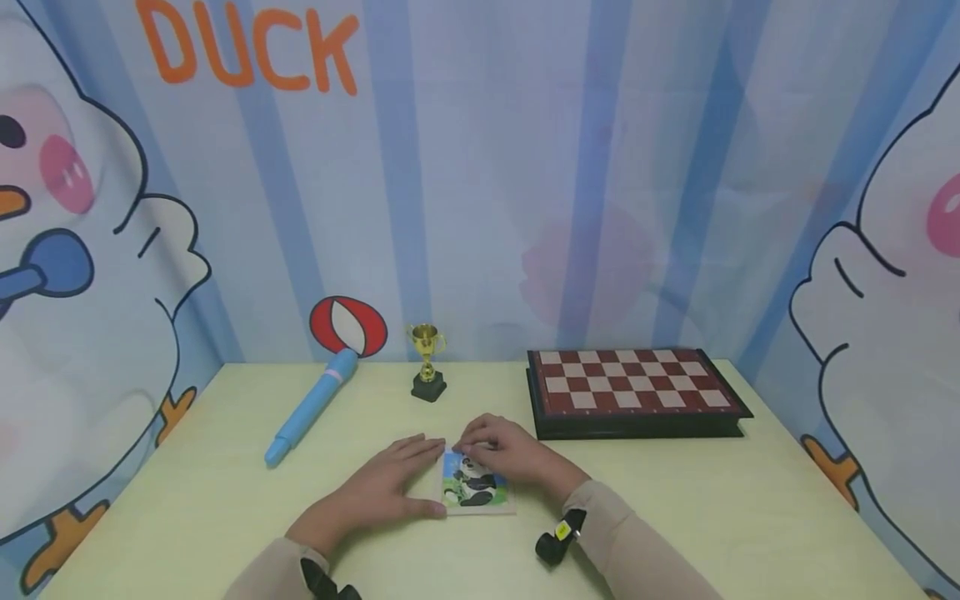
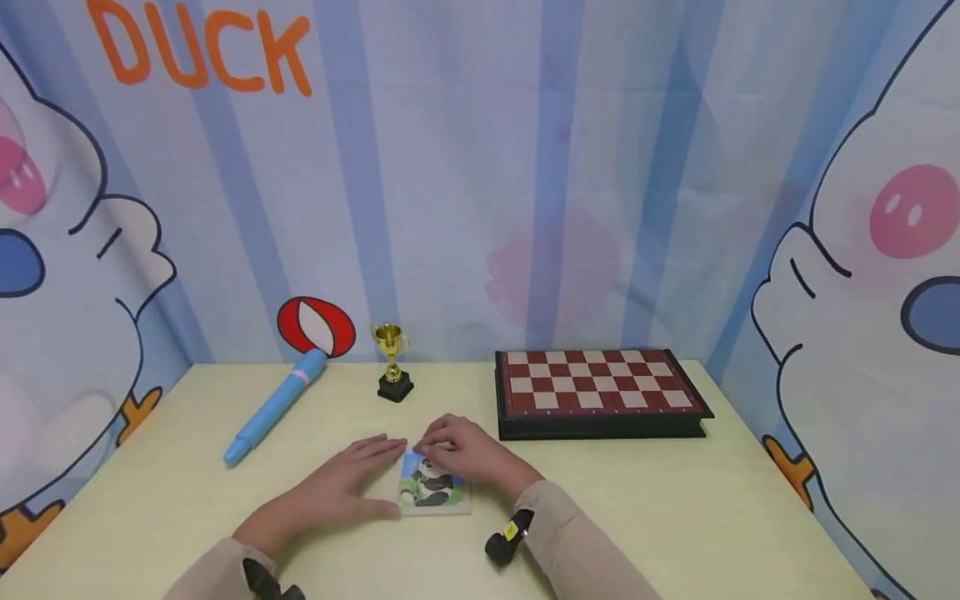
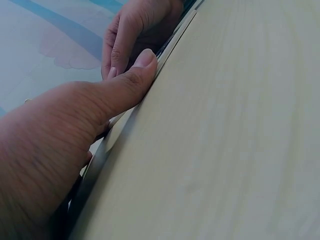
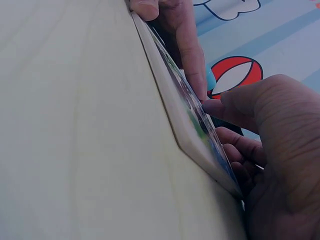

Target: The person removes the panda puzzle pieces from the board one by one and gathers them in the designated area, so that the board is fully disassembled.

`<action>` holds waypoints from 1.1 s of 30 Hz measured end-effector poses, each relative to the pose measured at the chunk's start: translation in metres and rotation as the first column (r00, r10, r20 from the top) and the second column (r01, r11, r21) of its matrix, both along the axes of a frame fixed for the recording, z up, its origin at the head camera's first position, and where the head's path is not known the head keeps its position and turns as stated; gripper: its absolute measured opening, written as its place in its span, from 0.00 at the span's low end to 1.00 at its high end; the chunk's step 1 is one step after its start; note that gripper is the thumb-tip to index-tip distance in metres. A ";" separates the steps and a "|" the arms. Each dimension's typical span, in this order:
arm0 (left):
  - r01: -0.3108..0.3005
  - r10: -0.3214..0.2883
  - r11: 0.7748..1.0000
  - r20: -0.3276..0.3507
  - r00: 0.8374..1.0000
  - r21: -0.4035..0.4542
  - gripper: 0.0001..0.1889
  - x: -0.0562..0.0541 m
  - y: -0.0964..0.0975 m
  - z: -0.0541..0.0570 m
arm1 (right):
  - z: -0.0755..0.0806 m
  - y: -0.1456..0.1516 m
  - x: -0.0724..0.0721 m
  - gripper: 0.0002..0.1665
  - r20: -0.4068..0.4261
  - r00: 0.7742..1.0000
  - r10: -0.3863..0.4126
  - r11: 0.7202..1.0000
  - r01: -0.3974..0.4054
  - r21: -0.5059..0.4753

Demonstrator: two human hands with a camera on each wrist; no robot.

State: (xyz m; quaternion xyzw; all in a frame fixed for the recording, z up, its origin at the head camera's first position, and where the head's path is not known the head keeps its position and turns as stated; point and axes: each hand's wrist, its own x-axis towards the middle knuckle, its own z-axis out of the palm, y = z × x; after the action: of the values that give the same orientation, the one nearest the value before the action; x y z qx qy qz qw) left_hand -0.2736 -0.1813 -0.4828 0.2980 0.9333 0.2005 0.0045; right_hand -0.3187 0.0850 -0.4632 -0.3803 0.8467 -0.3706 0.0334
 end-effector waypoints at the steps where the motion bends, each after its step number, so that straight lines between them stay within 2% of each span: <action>1: -0.001 0.001 1.000 -0.002 1.000 -0.003 0.52 0.000 0.000 0.000 | 0.000 0.000 0.000 0.15 0.002 1.000 0.006 1.000 -0.006 0.002; 7: 0.000 0.000 1.000 0.004 1.000 -0.008 0.52 0.000 0.002 0.004 | 0.005 -0.001 -0.001 0.15 0.032 0.999 0.003 1.000 -0.004 0.009; 13: -0.005 0.005 1.000 0.015 1.000 -0.008 0.52 0.003 0.001 0.007 | 0.004 -0.003 -0.004 0.16 0.121 0.993 0.010 1.000 -0.009 -0.013; 20: -0.008 0.008 1.000 0.020 1.000 -0.006 0.53 0.004 0.001 0.009 | 0.002 -0.002 -0.004 0.17 0.245 0.969 -0.035 0.997 0.051 -0.058; 22: -0.008 0.008 1.000 0.017 1.000 -0.009 0.53 0.003 0.001 0.008 | 0.001 -0.002 -0.004 0.16 0.243 0.969 -0.038 0.997 0.052 -0.055; 25: -0.010 0.010 1.000 0.021 1.000 -0.009 0.52 0.003 0.001 0.008 | -0.001 -0.005 -0.001 0.14 0.196 0.978 -0.065 0.996 0.077 -0.052; 29: -0.007 0.007 1.000 0.023 1.000 -0.002 0.52 0.003 0.001 0.007 | -0.002 -0.008 0.004 0.09 0.143 0.983 -0.113 0.986 0.129 -0.108; 33: -0.004 0.004 1.000 0.015 1.000 0.000 0.52 0.004 0.001 0.006 | -0.001 -0.012 0.008 0.09 0.120 0.989 -0.090 0.982 0.108 -0.156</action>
State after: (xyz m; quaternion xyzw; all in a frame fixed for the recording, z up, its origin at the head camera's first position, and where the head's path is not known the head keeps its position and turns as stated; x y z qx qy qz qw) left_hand -0.2698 -0.1806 -0.4763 0.2945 0.9339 0.2025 0.0111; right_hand -0.3106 0.0729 -0.4638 -0.3176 0.8284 -0.4604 0.0312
